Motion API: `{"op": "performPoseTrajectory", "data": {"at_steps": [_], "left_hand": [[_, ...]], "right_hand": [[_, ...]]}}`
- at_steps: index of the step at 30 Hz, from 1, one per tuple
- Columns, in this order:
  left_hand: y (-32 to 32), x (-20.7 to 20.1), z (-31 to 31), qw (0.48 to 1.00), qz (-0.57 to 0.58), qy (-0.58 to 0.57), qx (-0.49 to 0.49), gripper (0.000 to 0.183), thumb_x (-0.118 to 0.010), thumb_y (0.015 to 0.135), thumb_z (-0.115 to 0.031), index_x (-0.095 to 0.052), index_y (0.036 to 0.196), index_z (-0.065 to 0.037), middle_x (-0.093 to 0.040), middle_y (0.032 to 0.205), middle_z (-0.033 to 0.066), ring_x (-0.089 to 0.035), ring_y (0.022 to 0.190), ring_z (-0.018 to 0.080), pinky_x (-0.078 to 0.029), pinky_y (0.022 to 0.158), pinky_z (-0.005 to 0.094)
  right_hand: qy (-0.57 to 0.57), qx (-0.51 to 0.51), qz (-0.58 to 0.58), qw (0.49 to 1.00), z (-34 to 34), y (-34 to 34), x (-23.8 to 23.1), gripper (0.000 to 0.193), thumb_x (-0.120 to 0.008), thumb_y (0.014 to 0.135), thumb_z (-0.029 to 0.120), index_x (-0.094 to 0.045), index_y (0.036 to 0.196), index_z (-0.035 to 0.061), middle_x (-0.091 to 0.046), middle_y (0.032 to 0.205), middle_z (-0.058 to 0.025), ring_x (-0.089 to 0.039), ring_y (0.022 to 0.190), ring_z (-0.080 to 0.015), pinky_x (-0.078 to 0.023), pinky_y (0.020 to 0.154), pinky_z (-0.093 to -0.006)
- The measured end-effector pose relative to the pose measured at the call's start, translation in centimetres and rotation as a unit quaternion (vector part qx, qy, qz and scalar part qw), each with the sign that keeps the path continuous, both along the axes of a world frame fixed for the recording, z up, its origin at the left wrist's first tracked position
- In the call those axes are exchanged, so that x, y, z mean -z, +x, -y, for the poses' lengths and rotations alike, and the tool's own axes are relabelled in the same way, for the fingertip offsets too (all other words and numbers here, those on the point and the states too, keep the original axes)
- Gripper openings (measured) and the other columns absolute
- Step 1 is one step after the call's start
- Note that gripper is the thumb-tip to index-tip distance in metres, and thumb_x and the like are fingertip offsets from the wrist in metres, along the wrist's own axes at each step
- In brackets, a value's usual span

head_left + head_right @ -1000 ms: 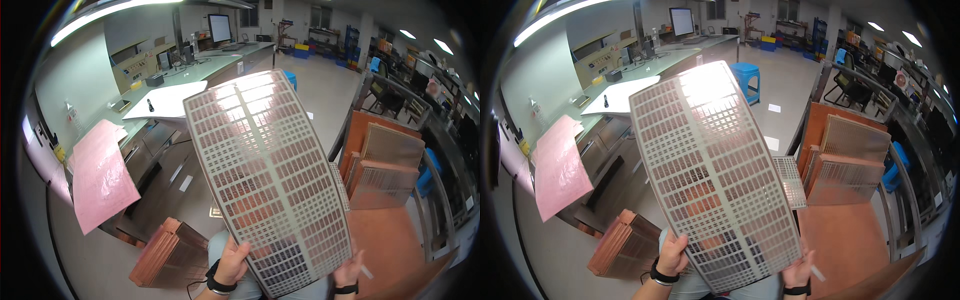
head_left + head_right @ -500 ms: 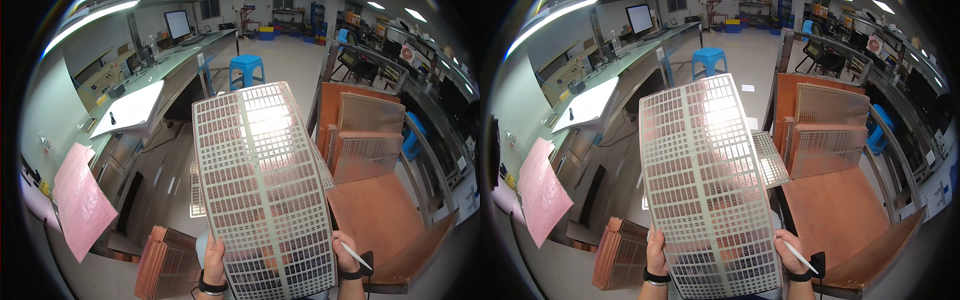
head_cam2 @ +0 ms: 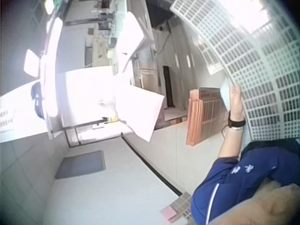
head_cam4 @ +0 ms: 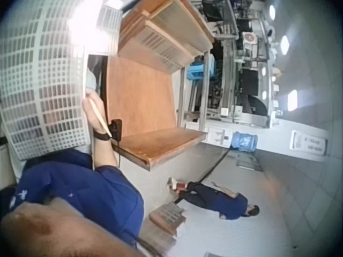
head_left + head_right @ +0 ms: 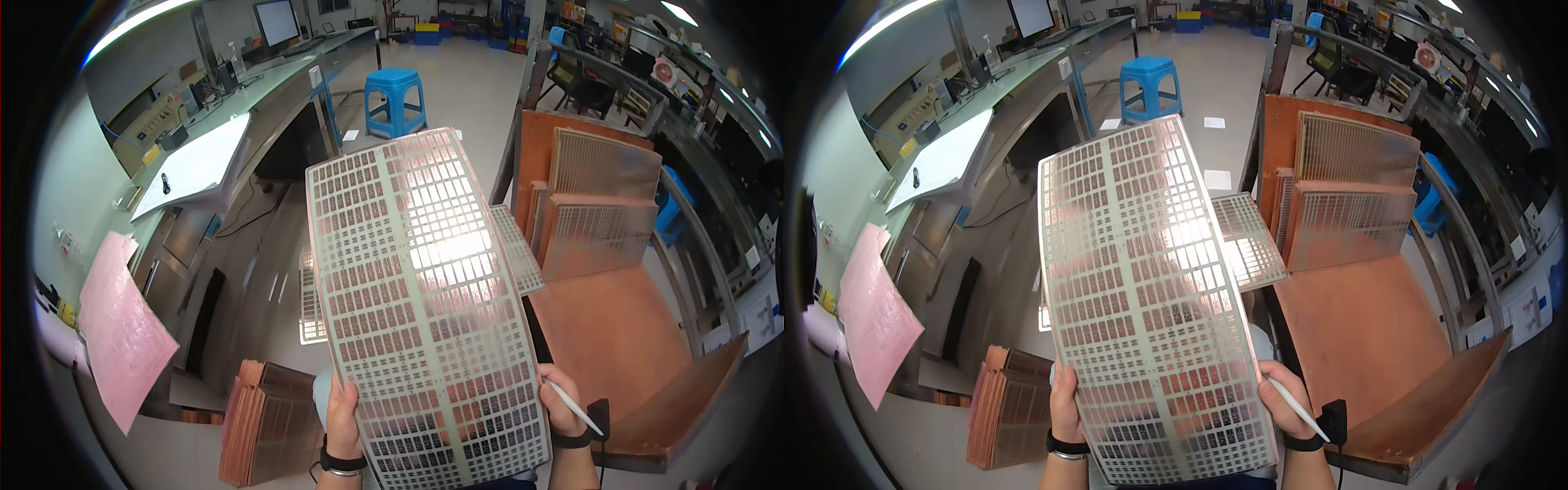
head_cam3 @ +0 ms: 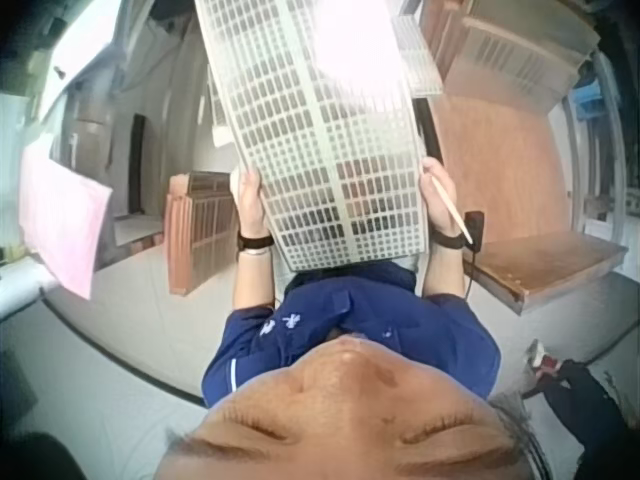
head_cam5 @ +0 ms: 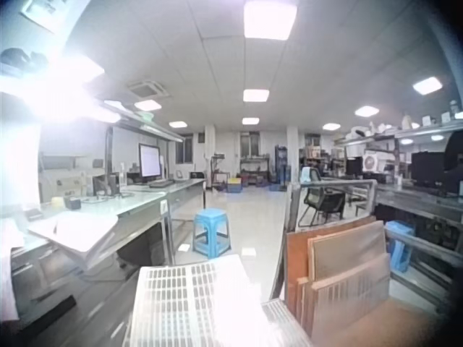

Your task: The recorder is inspecting and marking metal mesh components in a fabrication environment.

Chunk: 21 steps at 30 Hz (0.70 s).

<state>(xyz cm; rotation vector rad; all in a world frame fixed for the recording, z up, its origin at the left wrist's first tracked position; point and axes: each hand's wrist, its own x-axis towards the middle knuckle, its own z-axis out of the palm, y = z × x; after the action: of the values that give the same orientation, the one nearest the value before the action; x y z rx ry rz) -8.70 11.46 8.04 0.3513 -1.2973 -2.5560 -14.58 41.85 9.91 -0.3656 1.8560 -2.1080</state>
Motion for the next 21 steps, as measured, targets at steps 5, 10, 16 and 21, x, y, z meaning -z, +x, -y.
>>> {"op": "performPoseTrajectory", "data": {"at_steps": [5,10,16,21], "left_hand": [[-1.5,-0.7,0.2,1.0,0.017,0.012,-0.001,0.05,-0.046,0.095,-0.025,-0.03,0.137,-0.003,-0.045,0.131,0.0106,-0.05,0.113,0.0197,-0.042,0.094,0.0346],[-1.2,-0.2,0.9,0.981,-0.045,0.176,0.063,0.053,-0.047,0.095,-0.027,-0.03,0.138,-0.002,-0.046,0.131,0.0095,-0.048,0.117,0.0199,-0.041,0.096,0.0339],[1.1,1.0,-0.3,0.992,0.061,0.055,0.096,0.05,-0.049,0.094,-0.018,-0.03,0.137,-0.001,-0.047,0.13,0.0093,-0.048,0.115,0.0155,-0.039,0.096,0.0301],[0.3,2.4,0.2,0.991,0.072,0.053,0.101,0.049,-0.049,0.094,-0.016,-0.031,0.136,0.0,-0.047,0.128,0.0094,-0.049,0.113,0.014,-0.04,0.095,0.0295]], "right_hand": [[-0.044,0.041,0.038,0.997,2.0,-1.1,0.9,0.042,-0.052,0.092,0.03,-0.048,0.118,-0.0025,-0.057,0.107,-0.0068,-0.051,0.098,-0.0111,-0.04,0.087,-0.025],[-0.078,0.041,0.026,0.996,3.3,-3.8,1.5,0.035,-0.047,0.096,0.027,-0.049,0.115,-0.0013,-0.057,0.103,-0.0047,-0.053,0.093,-0.0088,-0.043,0.082,-0.0234],[-0.103,0.058,0.047,0.992,4.6,-6.1,4.1,0.037,-0.047,0.095,0.029,-0.049,0.117,-0.0014,-0.058,0.104,-0.005,-0.054,0.093,-0.0091,-0.044,0.083,-0.024],[-0.092,0.06,0.065,0.992,4.8,-7.3,6.6,0.041,-0.048,0.095,0.028,-0.049,0.122,-0.0041,-0.058,0.112,-0.009,-0.055,0.1,-0.0125,-0.044,0.087,-0.0251]]}}
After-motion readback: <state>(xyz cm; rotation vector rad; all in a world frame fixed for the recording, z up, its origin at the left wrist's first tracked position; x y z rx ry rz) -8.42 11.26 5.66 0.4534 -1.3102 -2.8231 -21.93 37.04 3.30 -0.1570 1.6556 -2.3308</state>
